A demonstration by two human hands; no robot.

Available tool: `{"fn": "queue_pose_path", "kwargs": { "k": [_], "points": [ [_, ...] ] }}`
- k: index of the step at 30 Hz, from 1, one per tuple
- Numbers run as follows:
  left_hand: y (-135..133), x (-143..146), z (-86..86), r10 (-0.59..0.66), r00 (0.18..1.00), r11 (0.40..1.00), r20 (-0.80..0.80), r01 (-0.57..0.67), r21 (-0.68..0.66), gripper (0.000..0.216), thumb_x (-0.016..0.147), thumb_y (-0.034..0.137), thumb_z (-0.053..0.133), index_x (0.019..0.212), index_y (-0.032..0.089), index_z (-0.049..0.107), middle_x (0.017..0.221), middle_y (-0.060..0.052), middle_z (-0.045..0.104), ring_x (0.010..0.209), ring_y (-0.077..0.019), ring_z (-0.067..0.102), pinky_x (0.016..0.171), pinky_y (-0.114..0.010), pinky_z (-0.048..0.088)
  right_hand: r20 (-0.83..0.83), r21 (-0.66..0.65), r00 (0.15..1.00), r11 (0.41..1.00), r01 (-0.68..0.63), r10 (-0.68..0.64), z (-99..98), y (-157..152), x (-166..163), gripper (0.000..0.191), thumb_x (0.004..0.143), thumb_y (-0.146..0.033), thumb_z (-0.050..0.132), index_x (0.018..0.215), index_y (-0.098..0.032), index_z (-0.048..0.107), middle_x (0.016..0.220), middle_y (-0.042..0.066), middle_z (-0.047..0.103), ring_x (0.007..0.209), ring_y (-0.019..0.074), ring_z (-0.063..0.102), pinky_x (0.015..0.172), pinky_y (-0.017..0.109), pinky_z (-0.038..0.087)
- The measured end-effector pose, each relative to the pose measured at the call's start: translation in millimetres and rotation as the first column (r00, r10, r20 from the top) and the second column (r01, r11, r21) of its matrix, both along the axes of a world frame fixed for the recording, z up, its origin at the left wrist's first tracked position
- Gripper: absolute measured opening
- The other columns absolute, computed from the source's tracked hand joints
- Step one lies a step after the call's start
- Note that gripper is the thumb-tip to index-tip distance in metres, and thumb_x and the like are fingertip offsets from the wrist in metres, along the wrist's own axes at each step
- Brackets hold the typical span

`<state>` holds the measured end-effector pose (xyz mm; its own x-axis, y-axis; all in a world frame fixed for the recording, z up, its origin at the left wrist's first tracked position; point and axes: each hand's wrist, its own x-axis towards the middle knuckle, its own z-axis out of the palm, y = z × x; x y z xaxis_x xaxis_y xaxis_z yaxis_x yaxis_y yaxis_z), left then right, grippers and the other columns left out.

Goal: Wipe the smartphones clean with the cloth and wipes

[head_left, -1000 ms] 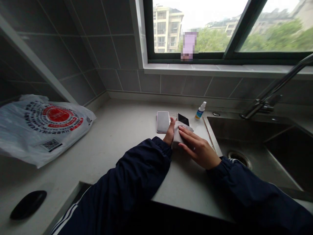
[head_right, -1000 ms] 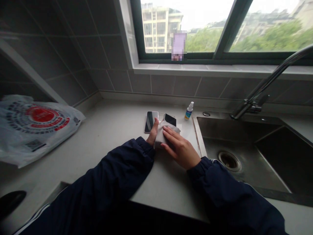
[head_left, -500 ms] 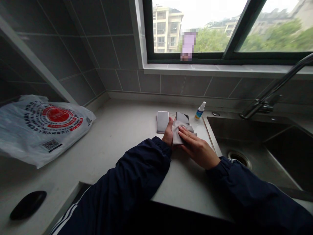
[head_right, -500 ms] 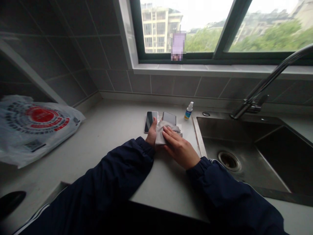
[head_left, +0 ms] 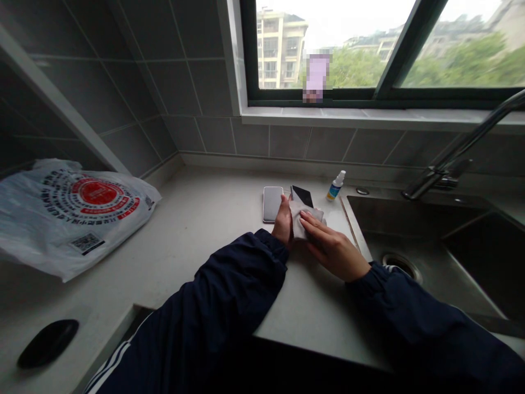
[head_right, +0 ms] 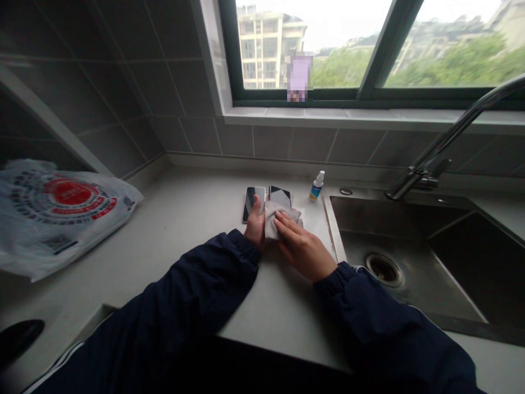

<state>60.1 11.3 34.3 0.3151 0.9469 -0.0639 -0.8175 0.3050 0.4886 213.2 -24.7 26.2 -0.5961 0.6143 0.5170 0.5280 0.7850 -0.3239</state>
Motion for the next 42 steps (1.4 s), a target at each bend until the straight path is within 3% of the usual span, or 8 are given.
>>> {"fn": "queue_pose_path", "kwargs": {
  "k": [10,18,21,24,27,34,38,42],
  "points": [
    [-0.6,-9.6,-6.4,-0.066,0.995,0.997,-0.071,0.069,0.036,0.069,0.091,0.079,0.036,0.149,0.043,0.042,0.101,-0.005,0.066,0.083,-0.0225,0.068,0.082,-0.044,0.056,-0.140,0.085,0.983,0.987,0.133,-0.120,1.9,-1.3,-0.7,0.062,0.095,-0.010,0.051,0.155,-0.021,0.042,0.153,0.013,0.051,0.139,0.0273,0.053,0.116,0.045,0.048],
    [2.8,-11.0,-7.8,0.076,0.975,0.996,-0.210,-0.064,0.064,0.055,0.088,0.038,0.065,0.139,0.029,0.047,0.113,-0.009,0.066,0.103,-0.0263,0.069,0.089,-0.042,0.053,-0.491,-0.205,0.744,0.890,0.408,-0.454,8.5,3.7,4.9,0.031,0.095,-0.030,0.063,0.123,-0.019,0.070,0.084,0.005,0.078,0.067,0.0207,0.073,0.068,0.034,0.062],
    [4.5,-10.2,-10.5,0.168,0.941,0.984,-0.293,-0.141,0.111,0.057,0.080,0.027,0.074,0.130,0.025,0.046,0.118,-0.010,0.066,0.106,-0.0253,0.069,0.095,-0.043,0.051,-0.635,-0.429,0.545,0.837,0.339,-0.547,7.2,16.2,8.3,0.028,0.087,-0.036,0.073,0.109,-0.018,0.073,0.078,0.002,0.074,0.064,0.0170,0.069,0.062,0.029,0.059],
    [6.3,-9.6,-12.3,0.185,0.925,0.978,-0.331,-0.141,0.151,0.062,0.074,0.025,0.081,0.125,0.023,0.045,0.125,-0.012,0.064,0.108,-0.0253,0.069,0.098,-0.045,0.050,-0.791,-0.562,0.272,0.827,0.029,-0.548,3.5,30.5,11.2,0.029,0.076,-0.033,0.082,0.099,-0.018,0.073,0.089,0.002,0.076,0.077,0.0167,0.072,0.074,0.029,0.062],
    [7.3,-9.0,-12.9,0.154,0.927,0.983,-0.341,-0.108,0.150,0.066,0.070,0.025,0.086,0.123,0.024,0.048,0.125,-0.011,0.064,0.108,-0.0253,0.068,0.097,-0.046,0.050,-0.766,-0.643,0.169,0.732,-0.225,-0.620,-0.3,37.7,13.3,0.033,0.068,-0.026,0.087,0.097,-0.017,0.073,0.091,0.004,0.077,0.079,0.0178,0.074,0.077,0.029,0.063],
    [2.4,-6.9,-10.6,0.078,0.957,0.974,-0.280,-0.014,0.226,0.063,0.072,0.039,0.087,0.125,0.024,0.058,0.128,-0.012,0.067,0.119,-0.0283,0.063,0.105,-0.046,0.045,-0.678,-0.734,0.489,0.531,-0.423,-0.549,-2.3,27.0,9.9,0.035,0.084,-0.031,0.073,0.116,-0.017,0.069,0.102,0.011,0.080,0.093,0.0286,0.078,0.082,0.042,0.066],
    [0.8,-4.8,-7.5,0.121,0.976,0.975,-0.179,-0.083,0.204,0.071,0.071,0.040,0.087,0.132,0.022,0.054,0.126,-0.014,0.069,0.116,-0.0279,0.066,0.108,-0.046,0.042,-0.633,-0.737,0.668,0.566,-0.368,-0.390,-2.3,21.1,4.5,0.034,0.096,-0.035,0.057,0.121,-0.016,0.066,0.107,0.013,0.079,0.094,0.0295,0.078,0.082,0.045,0.067],
    [4.8,-3.0,-9.2,0.152,0.972,0.975,-0.179,-0.118,0.187,0.056,0.075,0.050,0.083,0.115,0.019,0.058,0.109,-0.014,0.074,0.103,-0.0285,0.071,0.100,-0.045,0.047,-0.612,-0.729,0.699,0.608,-0.316,-0.370,-1.8,19.7,2.8,0.034,0.098,-0.038,0.052,0.116,-0.014,0.068,0.104,0.014,0.080,0.092,0.0287,0.079,0.078,0.042,0.068]
  ]
}}
